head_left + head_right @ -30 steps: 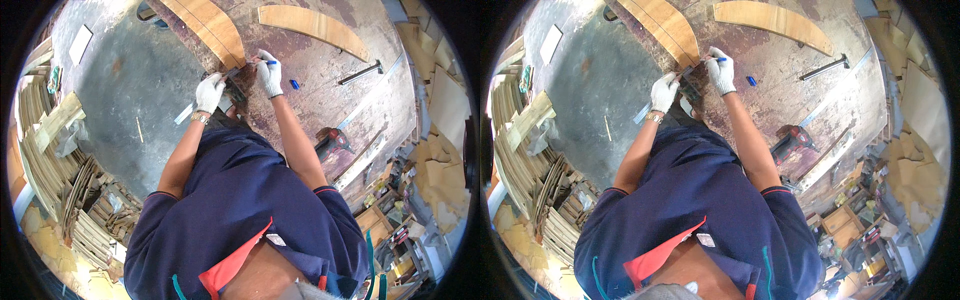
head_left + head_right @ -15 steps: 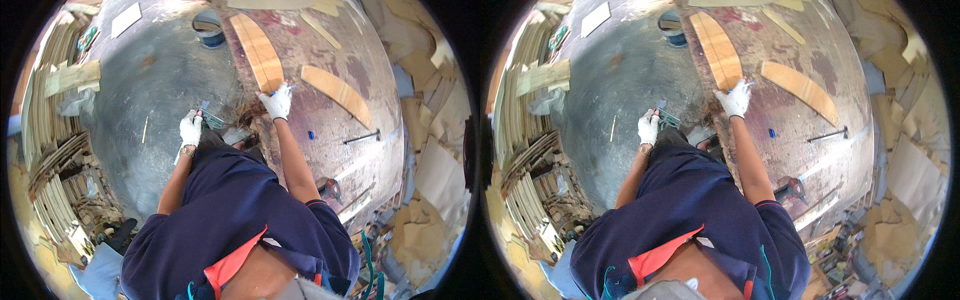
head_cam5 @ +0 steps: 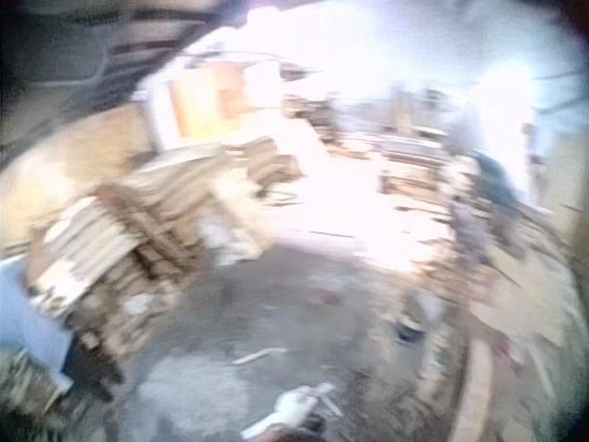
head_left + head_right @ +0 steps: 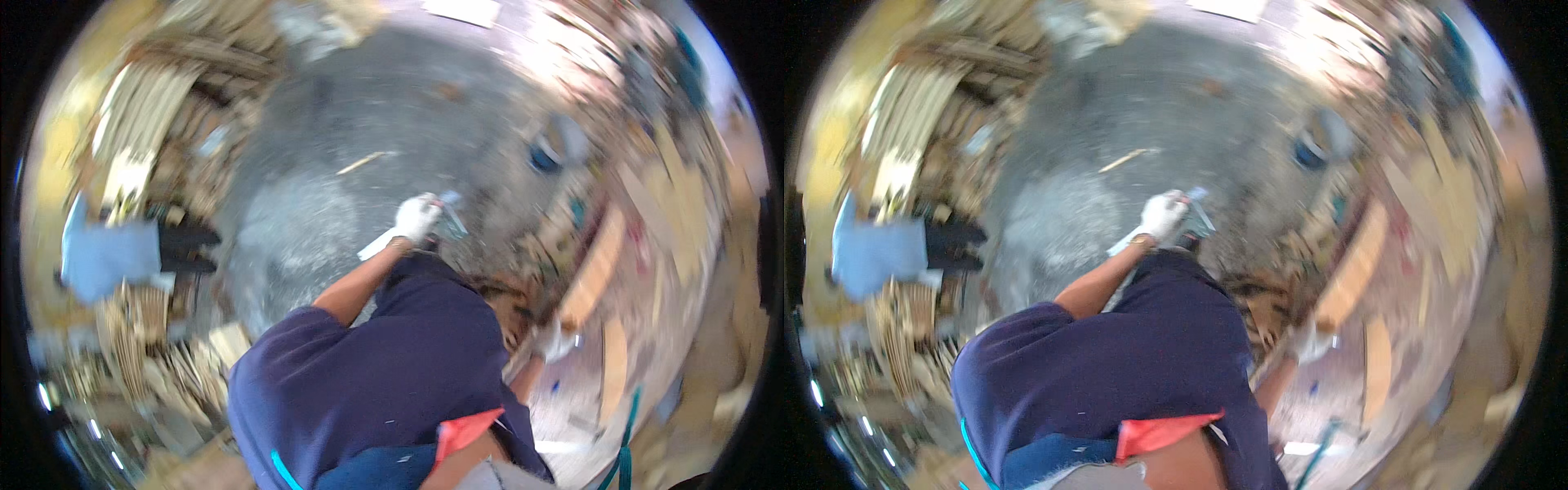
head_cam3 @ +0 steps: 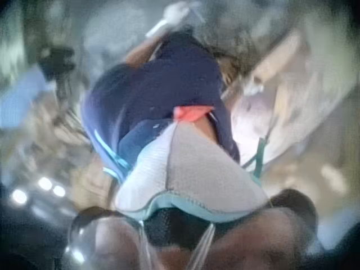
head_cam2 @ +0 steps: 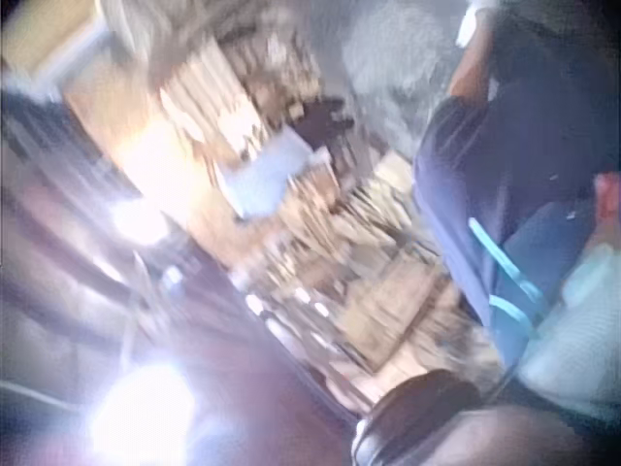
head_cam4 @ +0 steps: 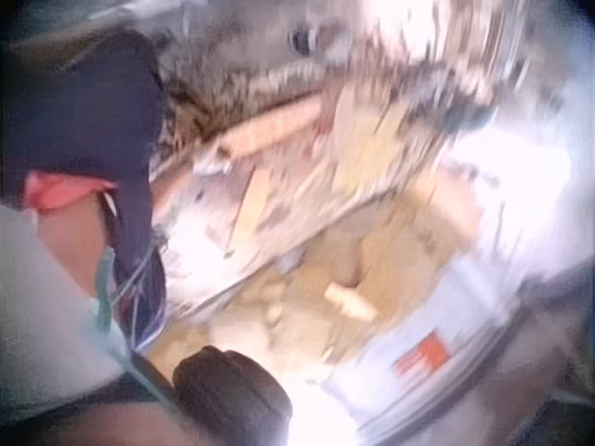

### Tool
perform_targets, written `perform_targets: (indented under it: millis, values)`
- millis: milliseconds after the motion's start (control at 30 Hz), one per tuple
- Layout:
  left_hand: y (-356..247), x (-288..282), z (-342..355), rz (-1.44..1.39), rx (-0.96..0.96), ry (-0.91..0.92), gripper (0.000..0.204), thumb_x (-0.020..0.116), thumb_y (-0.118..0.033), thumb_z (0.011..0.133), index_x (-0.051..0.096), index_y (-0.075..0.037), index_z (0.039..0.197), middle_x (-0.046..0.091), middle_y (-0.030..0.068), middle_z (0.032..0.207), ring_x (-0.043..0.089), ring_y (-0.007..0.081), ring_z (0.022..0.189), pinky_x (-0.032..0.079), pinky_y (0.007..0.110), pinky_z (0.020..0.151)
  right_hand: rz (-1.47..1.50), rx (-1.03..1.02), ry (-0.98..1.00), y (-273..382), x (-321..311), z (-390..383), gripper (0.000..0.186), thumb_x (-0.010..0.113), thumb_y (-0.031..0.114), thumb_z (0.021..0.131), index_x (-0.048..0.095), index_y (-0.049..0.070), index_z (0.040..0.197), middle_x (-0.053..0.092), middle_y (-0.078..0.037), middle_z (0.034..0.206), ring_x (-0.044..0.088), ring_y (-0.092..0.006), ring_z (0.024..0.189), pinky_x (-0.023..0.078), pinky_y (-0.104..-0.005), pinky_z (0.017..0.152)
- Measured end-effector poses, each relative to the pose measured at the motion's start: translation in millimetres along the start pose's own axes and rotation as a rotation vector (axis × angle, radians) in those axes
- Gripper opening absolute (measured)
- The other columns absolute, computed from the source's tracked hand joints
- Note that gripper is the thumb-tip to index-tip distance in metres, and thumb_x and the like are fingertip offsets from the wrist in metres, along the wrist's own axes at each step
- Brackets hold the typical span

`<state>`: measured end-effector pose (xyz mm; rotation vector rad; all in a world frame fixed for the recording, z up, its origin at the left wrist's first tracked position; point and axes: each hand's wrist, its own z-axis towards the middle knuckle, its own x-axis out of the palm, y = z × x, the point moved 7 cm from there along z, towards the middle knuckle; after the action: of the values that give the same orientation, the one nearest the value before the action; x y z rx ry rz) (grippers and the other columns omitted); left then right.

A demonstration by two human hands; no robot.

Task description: The person uses a jigsaw to cut a curved shape from a piece of plywood. They then measure and mark the cut piece with a square and a pen, preparing it for further processing.

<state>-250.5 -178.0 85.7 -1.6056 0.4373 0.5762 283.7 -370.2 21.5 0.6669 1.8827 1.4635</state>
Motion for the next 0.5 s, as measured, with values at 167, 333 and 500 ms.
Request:
perform_targets:
  millis: [167, 333, 500]
  values:
    - [59, -57, 16, 0.033, -0.167, -0.116, 0.026, 0.063, -0.03, 0.094, 0.068, -0.004, 0.093, 0.071, 0.0213, 0.094, 0.068, 0.0437, 0.093, 0.052, 0.049, 0.08, -0.454, 0.373, -0.23, 90, 77, -113, 0.077, 0.08, 0.025, 0.088, 0.04, -0.001, 0.148, 0.059, -0.024, 0.136, 0.069, -0.0339, 0.076, 0.06, -0.0401, 0.046]
    - [48, -47, 44, -0.069, -0.163, -0.008, 0.027, 0.062, -0.031, 0.093, 0.074, -0.008, 0.103, 0.073, 0.0189, 0.099, 0.07, 0.0401, 0.091, 0.054, 0.046, 0.081, -0.222, 0.362, -0.463, 31, 49, -106, 0.055, 0.084, 0.025, 0.085, 0.059, -0.01, 0.119, 0.069, -0.024, 0.106, 0.065, -0.0311, 0.075, 0.058, -0.0448, 0.066]
    - [109, -39, 55, -0.273, -0.195, -0.027, 0.02, 0.064, -0.013, 0.093, 0.076, 0.001, 0.102, 0.073, 0.0074, 0.091, 0.065, 0.0166, 0.077, 0.053, 0.033, 0.07, 0.157, 0.19, -0.42, 35, 67, -43, 0.042, 0.087, 0.021, 0.08, 0.066, -0.004, 0.106, 0.07, -0.011, 0.097, 0.063, -0.0199, 0.082, 0.055, -0.0375, 0.072]
